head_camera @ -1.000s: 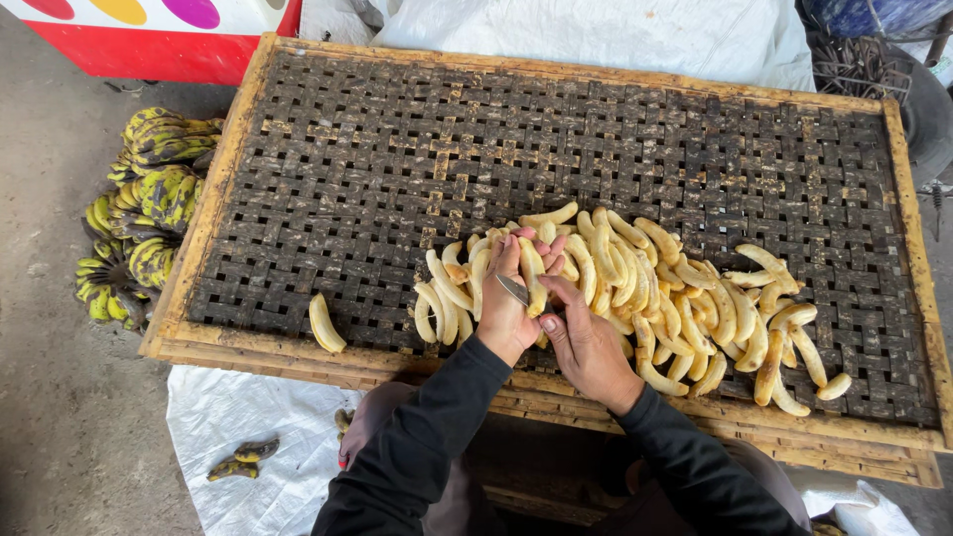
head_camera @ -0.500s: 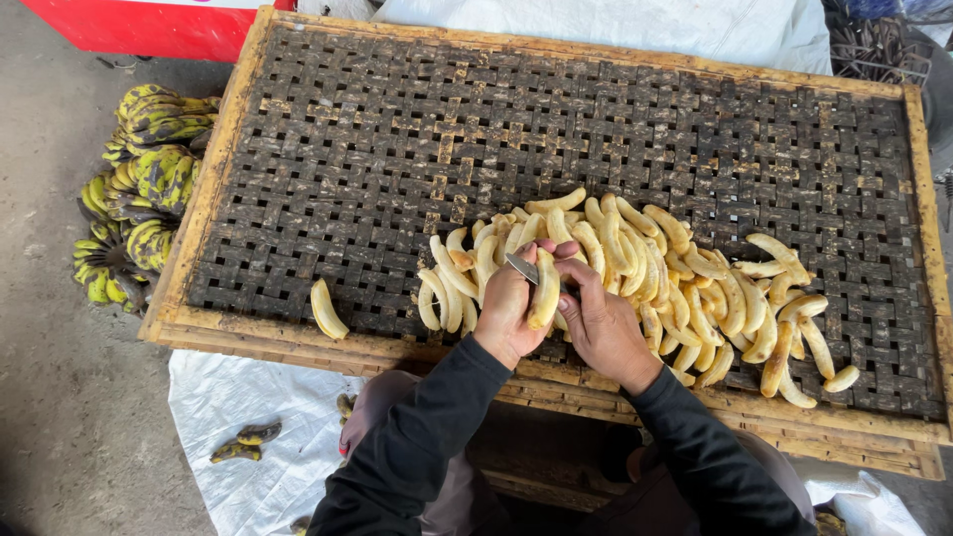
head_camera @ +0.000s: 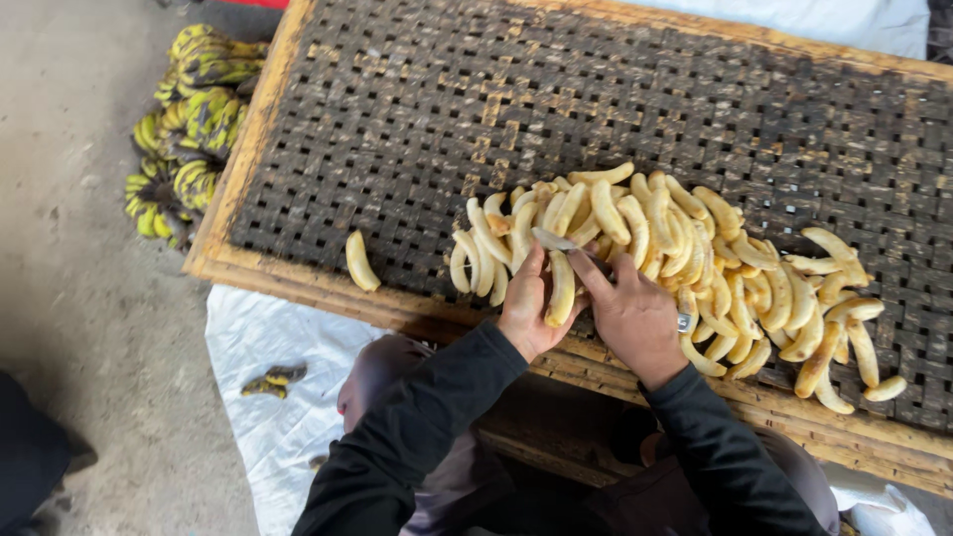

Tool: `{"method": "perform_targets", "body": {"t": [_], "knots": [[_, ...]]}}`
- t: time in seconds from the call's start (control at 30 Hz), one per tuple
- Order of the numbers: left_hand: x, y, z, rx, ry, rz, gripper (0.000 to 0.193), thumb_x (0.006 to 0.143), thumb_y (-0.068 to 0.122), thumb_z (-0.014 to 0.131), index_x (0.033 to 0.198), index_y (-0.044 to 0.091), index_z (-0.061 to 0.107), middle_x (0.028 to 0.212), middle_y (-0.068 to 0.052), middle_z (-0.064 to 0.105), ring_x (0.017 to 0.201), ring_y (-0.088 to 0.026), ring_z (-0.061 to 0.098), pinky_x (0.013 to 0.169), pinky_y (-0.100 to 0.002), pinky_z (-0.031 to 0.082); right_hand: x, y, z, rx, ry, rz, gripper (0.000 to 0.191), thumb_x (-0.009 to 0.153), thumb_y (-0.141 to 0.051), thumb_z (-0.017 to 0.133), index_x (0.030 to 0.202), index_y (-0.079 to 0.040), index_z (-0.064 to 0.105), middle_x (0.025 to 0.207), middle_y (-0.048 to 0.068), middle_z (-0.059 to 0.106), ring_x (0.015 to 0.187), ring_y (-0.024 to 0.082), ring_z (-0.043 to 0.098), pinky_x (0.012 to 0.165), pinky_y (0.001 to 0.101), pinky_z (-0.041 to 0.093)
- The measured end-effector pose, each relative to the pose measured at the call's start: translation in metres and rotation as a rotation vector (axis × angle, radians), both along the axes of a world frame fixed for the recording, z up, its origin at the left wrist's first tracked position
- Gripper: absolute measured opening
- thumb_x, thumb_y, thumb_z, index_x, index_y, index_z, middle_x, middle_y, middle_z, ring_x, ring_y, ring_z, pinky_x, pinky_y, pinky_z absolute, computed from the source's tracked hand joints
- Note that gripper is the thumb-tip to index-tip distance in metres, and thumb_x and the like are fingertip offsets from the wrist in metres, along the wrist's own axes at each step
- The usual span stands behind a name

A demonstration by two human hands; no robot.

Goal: The person sits on the floor in front of a slatted bamboo tray piled with bananas and uses a small knife to peel bananas one at a time. They trim the peel with the knife, place each peeled banana on the tray, and drop discarded peels onto the cloth beside them.

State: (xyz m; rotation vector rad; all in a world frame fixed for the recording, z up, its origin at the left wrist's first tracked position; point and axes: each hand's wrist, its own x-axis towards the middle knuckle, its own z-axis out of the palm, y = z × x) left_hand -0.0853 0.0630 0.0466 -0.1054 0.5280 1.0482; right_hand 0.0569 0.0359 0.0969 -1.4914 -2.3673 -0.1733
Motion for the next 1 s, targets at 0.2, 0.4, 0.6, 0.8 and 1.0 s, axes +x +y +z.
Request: {"method": "perform_targets", "body": {"t": [0.2,0.4,0.6,0.8,1.0], "knots": [[-0.062,-0.004,-0.034,0.176,0.142,-0.039,0.011,0.111,0.016,0.067,0.116,0.012,0.057,0.097,-0.003,0.063,0.072,-0.011,0.059,0.056,-0.025,0.05,0.013,-0.002,0.004,-0.028,-0.119,-0.178,0.056,0.104,-0.009,0.058,0.156,-0.026,0.048,0.092,0.013,0.061,0.053,0.022,0.063,0.044,0.0367,0.051],[-0.195,0.032,-0.067,0.631,1.881,0.132,0.021,0.103,0.02,0.064,0.121,0.009,0.06,0.107,-0.008,0.064,0.09,-0.022,0.063,0.075,-0.037,0.054,0.041,-0.008,0.02,-0.049,0.15,-0.246,0.05,0.106,-0.017,0.058,0.155,-0.02,0.047,0.101,0.018,0.063,0.065,0.035,0.065,0.056,0.0458,0.053],[-0.186,0.024,-0.075,0.615,2.58,0.026,0.027,0.099,0.031,0.066,0.117,0.011,0.064,0.123,-0.018,0.059,0.109,-0.034,0.058,0.094,-0.051,0.047,0.038,-0.008,0.025,-0.099,0.188,-0.245,0.05,0.107,-0.017,0.057,0.155,-0.018,0.046,0.1,0.019,0.063,0.064,0.036,0.066,0.055,0.0462,0.053],[-0.096,0.055,-0.047,1.021,2.37,0.019,0.038,0.103,0.043,0.062,0.121,0.01,0.068,0.139,-0.022,0.051,0.132,-0.038,0.049,0.112,-0.061,0.032,0.029,-0.009,0.025,-0.126,0.237,-0.229,0.049,0.106,-0.015,0.057,0.153,-0.017,0.045,0.101,0.019,0.063,0.066,0.036,0.067,0.056,0.0461,0.054],[-0.057,0.077,-0.026,0.887,2.288,-0.3,0.038,0.094,0.042,0.068,0.11,0.008,0.067,0.141,-0.019,0.047,0.139,-0.039,0.039,0.119,-0.067,0.014,0.027,-0.01,0.027,-0.099,0.302,-0.209,0.048,0.105,-0.014,0.057,0.152,-0.015,0.046,0.105,0.02,0.064,0.071,0.037,0.068,0.06,0.0475,0.054]]}}
